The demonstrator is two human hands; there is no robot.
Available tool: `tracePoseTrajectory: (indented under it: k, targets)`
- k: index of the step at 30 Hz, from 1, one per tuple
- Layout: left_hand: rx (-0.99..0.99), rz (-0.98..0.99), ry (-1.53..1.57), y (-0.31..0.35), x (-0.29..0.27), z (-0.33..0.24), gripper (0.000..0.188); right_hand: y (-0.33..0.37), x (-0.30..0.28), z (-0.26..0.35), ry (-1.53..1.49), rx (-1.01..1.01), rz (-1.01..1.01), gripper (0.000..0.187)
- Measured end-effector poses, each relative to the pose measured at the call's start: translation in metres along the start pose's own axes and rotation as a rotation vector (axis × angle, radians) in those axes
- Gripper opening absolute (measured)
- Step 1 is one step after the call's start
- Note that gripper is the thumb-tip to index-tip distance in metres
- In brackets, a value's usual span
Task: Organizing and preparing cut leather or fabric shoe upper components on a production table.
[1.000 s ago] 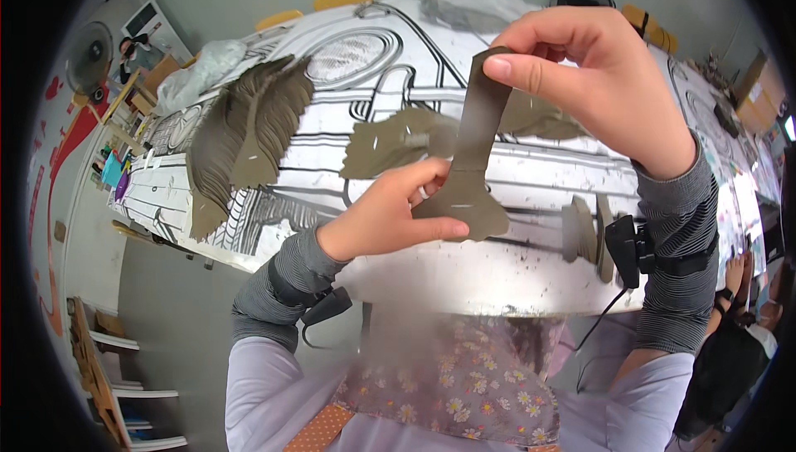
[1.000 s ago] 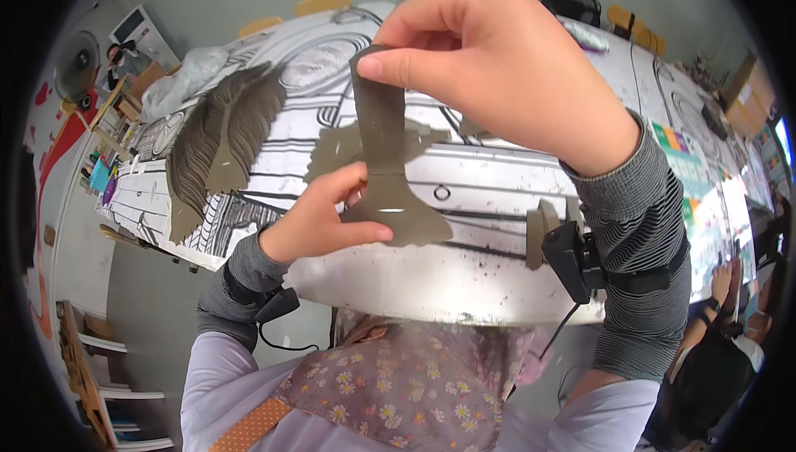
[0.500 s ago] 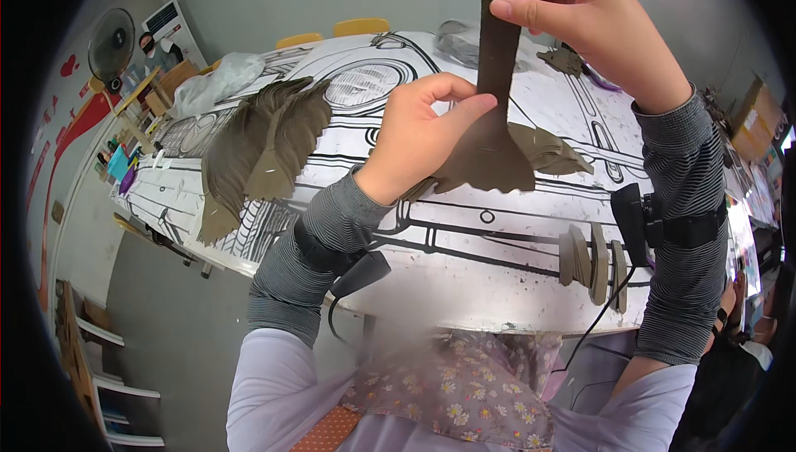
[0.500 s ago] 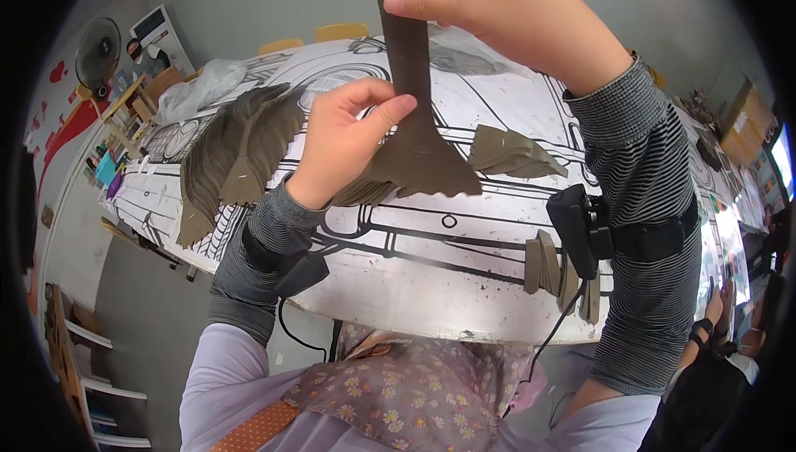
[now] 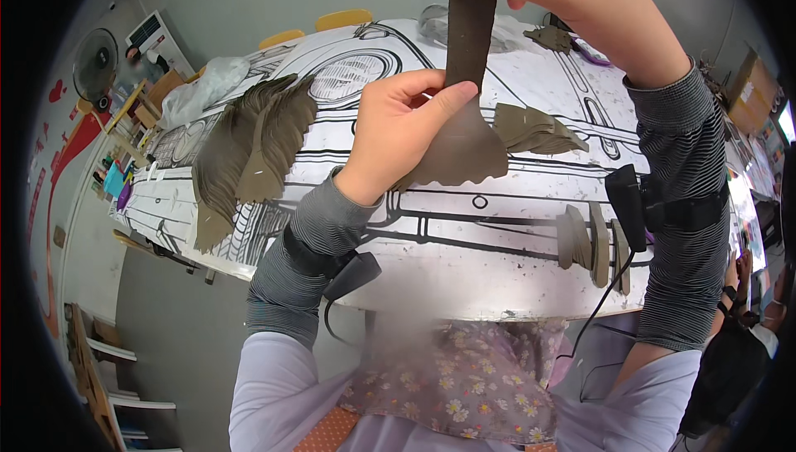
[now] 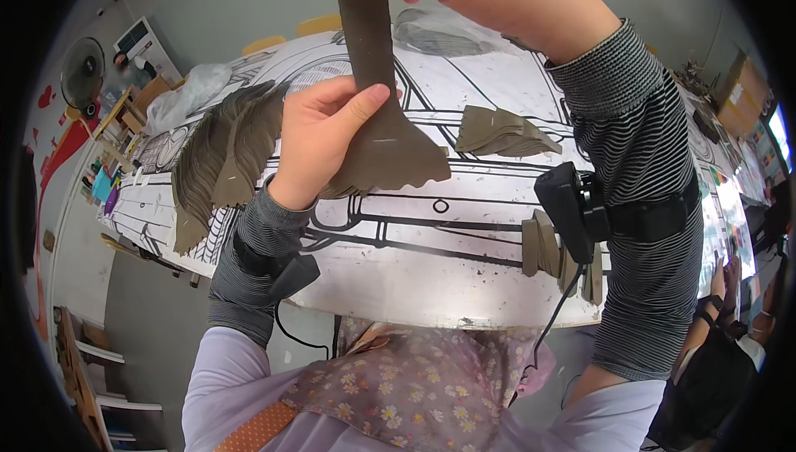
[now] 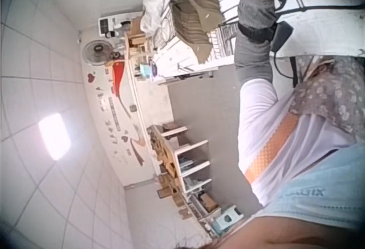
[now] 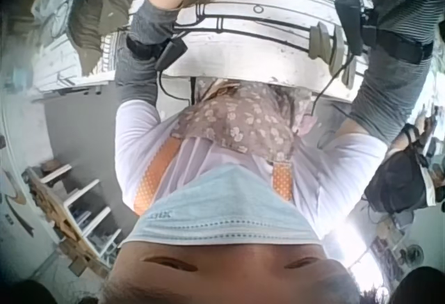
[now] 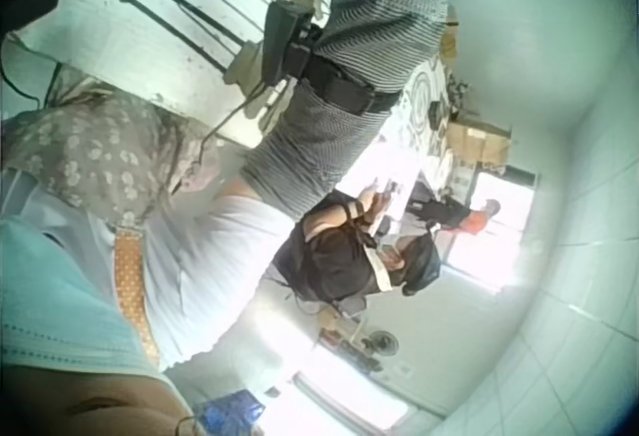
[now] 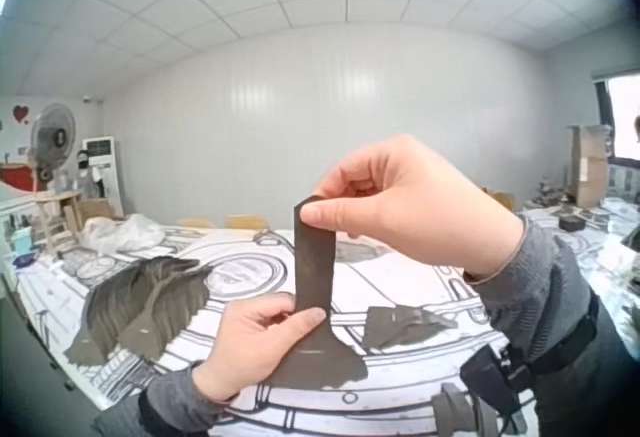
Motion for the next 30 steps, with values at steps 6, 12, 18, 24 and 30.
tracePoseTrajectory:
  k: [6, 12, 18, 24, 30]
  targets:
    - [-0.030, 0.067, -0.131, -0.002, 0.002, 0.004, 0.020, 0.007, -0.002, 0.005, 0.008, -0.152, -0.002, 0.024]
    - [-0.024, 0.004, 0.010, -0.004, 0.015, 0.010, 0.022, 0.004, 0.005, -0.007, 0.080, 0.010, 0.023, 0.025]
    - [-0.072, 0.047, -0.044, -0.008, 0.017, 0.011, 0.025, 0.007, 0.005, -0.001, -0.019, -0.103, 0.000, 0.024]
    - [-0.201, 0.077, 0.038, -0.003, 0.017, 0.019, 0.022, 0.025, 0.002, 0.022, 0.227, -0.200, -0.100, 0.023]
    - [-0.104, 0.033, 0.057, -0.002, 0.004, 0.024, 0.028, 0.005, 0.002, 0.001, -0.069, -0.156, -0.060, 0.023]
Point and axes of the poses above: each hand's wrist, its own y-axis away from the middle knuckle, its own x-axis out of the palm, z = x × y, the point moved 10 cm from there along -y, towards the middle knuckle, and after that the axes turned 7 degrees about y, right-handed, at the moved point
